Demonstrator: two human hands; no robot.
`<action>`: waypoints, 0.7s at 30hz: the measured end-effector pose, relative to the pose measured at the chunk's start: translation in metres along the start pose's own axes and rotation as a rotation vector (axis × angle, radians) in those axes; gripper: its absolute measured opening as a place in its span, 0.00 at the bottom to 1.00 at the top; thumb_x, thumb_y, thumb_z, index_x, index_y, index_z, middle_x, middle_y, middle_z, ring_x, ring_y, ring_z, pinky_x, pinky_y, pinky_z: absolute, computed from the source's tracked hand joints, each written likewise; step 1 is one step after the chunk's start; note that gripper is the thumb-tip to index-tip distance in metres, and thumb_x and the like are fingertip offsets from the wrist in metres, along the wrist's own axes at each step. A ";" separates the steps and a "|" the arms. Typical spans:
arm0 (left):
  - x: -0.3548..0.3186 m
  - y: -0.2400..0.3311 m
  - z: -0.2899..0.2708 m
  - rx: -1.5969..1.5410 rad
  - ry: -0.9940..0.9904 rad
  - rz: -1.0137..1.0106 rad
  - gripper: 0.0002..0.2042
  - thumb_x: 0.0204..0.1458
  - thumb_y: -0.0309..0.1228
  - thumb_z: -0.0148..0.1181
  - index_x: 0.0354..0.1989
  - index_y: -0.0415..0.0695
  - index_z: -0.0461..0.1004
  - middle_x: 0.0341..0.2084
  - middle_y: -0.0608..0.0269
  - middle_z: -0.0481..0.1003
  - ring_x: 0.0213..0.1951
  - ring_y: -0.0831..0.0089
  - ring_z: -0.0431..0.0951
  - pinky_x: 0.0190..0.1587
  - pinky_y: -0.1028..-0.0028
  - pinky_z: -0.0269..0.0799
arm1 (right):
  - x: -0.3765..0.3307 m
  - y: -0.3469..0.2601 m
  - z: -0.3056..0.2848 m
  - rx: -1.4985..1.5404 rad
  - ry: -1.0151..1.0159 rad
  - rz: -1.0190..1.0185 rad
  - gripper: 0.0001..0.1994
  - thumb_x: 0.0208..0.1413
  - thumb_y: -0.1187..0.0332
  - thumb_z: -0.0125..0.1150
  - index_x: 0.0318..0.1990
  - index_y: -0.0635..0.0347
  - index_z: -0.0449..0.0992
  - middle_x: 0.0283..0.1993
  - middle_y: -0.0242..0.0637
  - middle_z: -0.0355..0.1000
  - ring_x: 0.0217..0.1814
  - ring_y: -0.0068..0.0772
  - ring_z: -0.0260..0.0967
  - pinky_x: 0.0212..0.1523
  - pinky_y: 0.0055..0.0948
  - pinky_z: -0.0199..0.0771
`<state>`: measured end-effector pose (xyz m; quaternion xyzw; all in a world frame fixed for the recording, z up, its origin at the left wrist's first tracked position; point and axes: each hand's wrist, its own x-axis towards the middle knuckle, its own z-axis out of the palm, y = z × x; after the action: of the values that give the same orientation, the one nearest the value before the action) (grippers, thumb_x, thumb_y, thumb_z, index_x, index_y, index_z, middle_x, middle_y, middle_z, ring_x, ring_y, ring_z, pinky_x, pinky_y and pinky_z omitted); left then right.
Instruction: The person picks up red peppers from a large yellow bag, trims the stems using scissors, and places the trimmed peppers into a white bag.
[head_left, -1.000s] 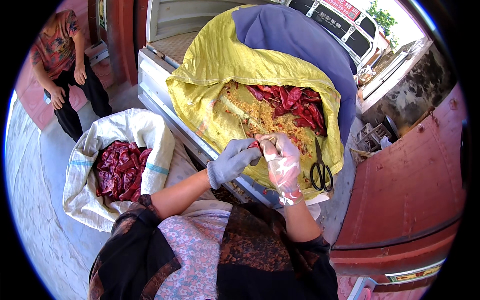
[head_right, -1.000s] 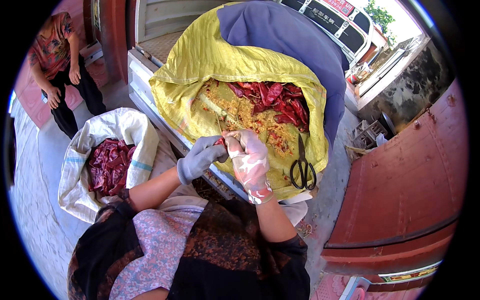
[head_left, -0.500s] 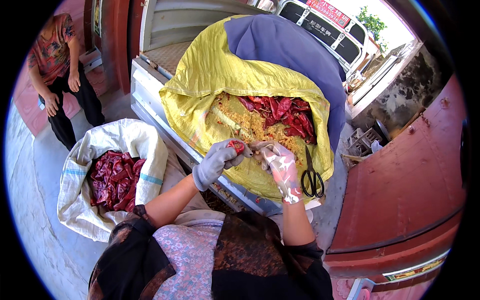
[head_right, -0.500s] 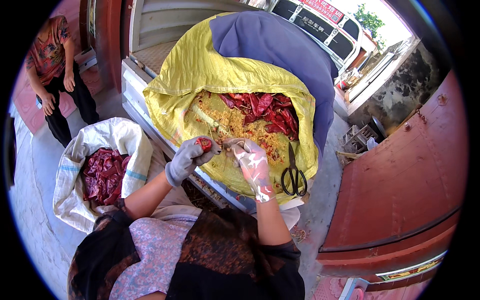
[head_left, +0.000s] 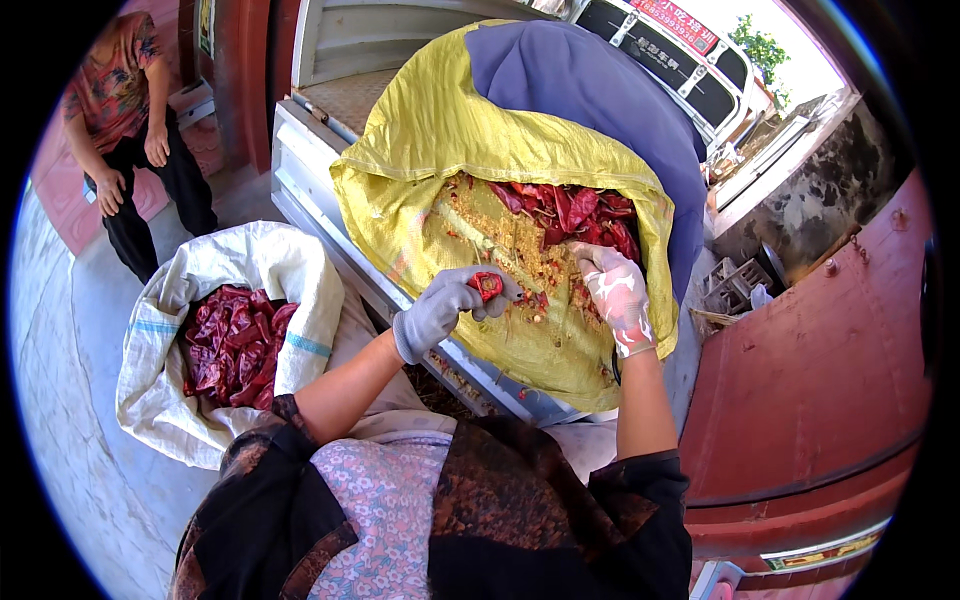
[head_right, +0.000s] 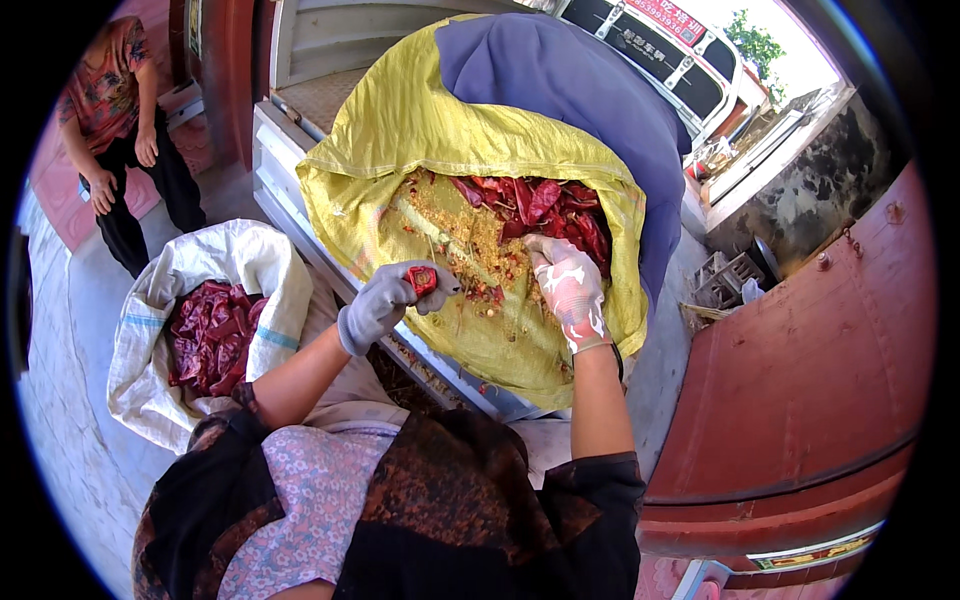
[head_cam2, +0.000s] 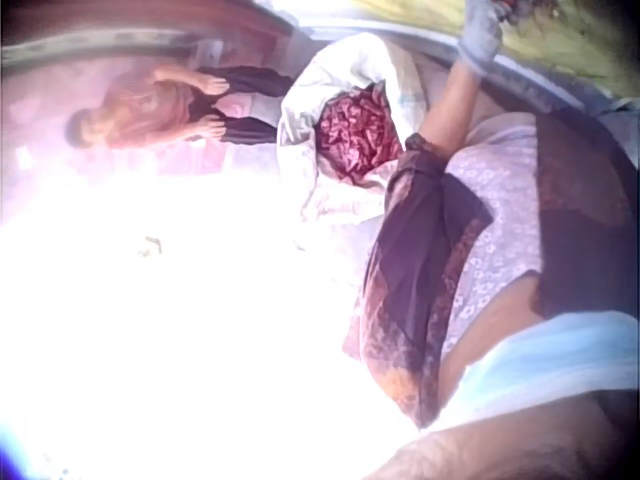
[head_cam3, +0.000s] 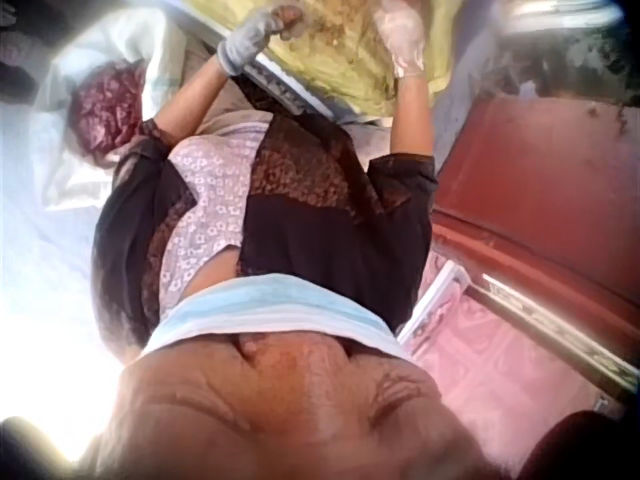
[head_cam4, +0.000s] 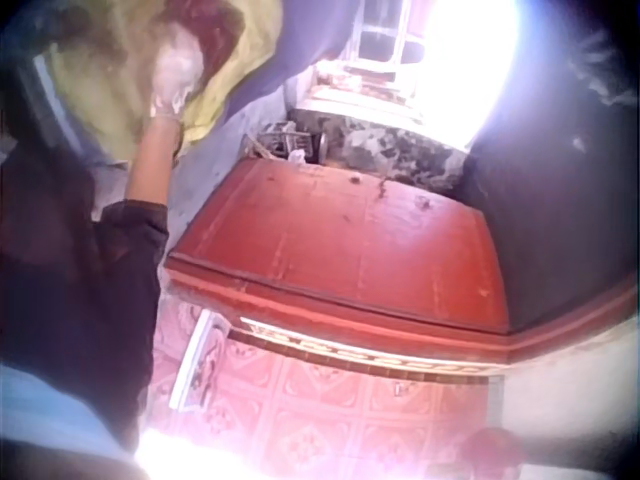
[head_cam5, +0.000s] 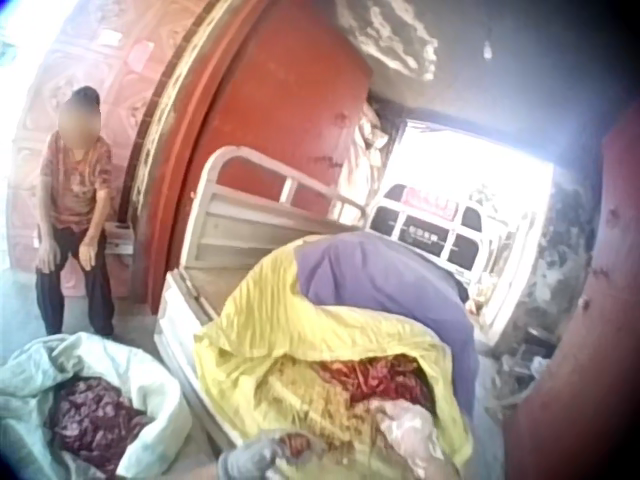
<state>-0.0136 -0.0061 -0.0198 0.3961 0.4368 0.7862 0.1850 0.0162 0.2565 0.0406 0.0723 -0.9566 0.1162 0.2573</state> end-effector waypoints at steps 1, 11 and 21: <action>0.000 0.001 0.000 0.020 -0.003 0.008 0.24 0.40 0.40 0.47 0.40 0.31 0.72 0.21 0.64 0.67 0.25 0.78 0.62 0.30 0.79 0.56 | -0.003 -0.008 -0.006 0.000 -0.019 0.032 0.09 0.48 0.72 0.56 0.37 0.54 0.76 0.35 0.43 0.74 0.38 0.46 0.71 0.40 0.37 0.71; 0.003 0.001 -0.006 0.140 -0.036 0.060 0.25 0.42 0.41 0.44 0.44 0.33 0.71 0.23 0.65 0.67 0.26 0.78 0.60 0.32 0.80 0.55 | -0.109 0.012 -0.071 -0.406 -0.338 0.585 0.18 0.44 0.64 0.61 0.44 0.55 0.74 0.39 0.47 0.74 0.42 0.49 0.71 0.44 0.37 0.70; -0.003 0.011 -0.013 0.199 0.018 0.028 0.21 0.42 0.31 0.44 0.47 0.36 0.65 0.33 0.61 0.71 0.36 0.76 0.67 0.43 0.78 0.60 | -0.127 0.088 -0.048 -0.452 -0.375 0.467 0.15 0.42 0.64 0.57 0.39 0.61 0.73 0.30 0.50 0.72 0.31 0.48 0.72 0.32 0.37 0.71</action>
<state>-0.0212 -0.0215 -0.0161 0.4117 0.5088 0.7449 0.1297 0.1305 0.3632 -0.0002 -0.1863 -0.9793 -0.0576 0.0539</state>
